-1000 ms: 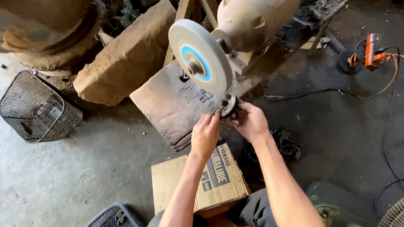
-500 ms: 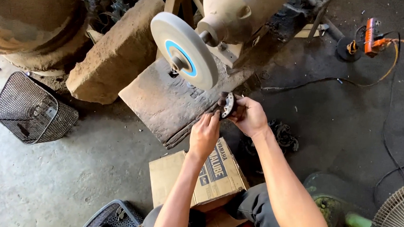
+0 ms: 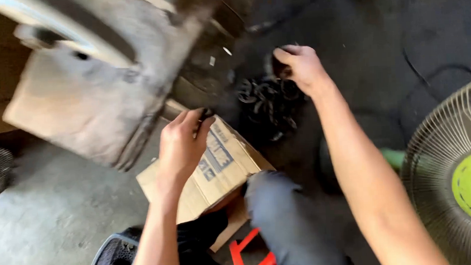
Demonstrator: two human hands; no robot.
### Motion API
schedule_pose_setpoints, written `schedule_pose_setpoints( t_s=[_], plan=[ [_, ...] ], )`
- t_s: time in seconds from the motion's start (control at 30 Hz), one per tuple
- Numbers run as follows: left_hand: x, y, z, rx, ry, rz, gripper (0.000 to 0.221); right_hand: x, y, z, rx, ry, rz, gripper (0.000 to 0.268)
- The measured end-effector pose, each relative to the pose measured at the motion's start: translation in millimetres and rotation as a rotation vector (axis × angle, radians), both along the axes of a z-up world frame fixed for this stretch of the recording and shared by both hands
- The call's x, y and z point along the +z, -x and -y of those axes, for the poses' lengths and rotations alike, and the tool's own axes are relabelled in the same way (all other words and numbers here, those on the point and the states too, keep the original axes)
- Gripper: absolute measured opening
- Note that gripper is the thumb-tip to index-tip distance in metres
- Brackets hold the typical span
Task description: Grinding the surface of motorcycle brake shoes using a bench grinder.
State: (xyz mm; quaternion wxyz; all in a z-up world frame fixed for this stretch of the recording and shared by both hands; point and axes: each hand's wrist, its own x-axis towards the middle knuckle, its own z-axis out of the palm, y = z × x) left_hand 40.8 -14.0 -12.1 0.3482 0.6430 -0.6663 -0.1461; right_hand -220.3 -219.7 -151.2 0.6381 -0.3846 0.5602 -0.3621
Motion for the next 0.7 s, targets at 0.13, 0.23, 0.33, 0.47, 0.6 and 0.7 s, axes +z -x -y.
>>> schedule_pose_setpoints(
  t_s=[0.13, 0.23, 0.33, 0.47, 0.6, 0.7],
  plan=[
    [-8, 11, 0, -0.076, -0.166, 0.031, 0.017, -135, 105, -12, -0.051, -0.143, -0.398, 0.022],
    [-11, 20, 3, -0.104, -0.290, 0.079, 0.016, -227, 156, -49, 0.090, -0.198, -0.792, 0.033],
    [-8, 30, 10, -0.081, -0.411, 0.069, 0.020, -246, 159, -76, 0.329, -0.252, -1.013, 0.040],
    [-15, 34, 17, -0.052, -0.511, 0.050, 0.025, -223, 132, -74, 0.313, -0.271, -0.875, 0.033],
    [-28, 30, 15, -0.041, -0.577, 0.077, 0.029, -231, 122, -56, -0.007, -0.093, -0.772, 0.024],
    [-32, 29, 17, -0.007, -0.591, 0.063, 0.028, -239, 110, -48, -0.064, 0.153, -0.919, 0.032]
  ],
)
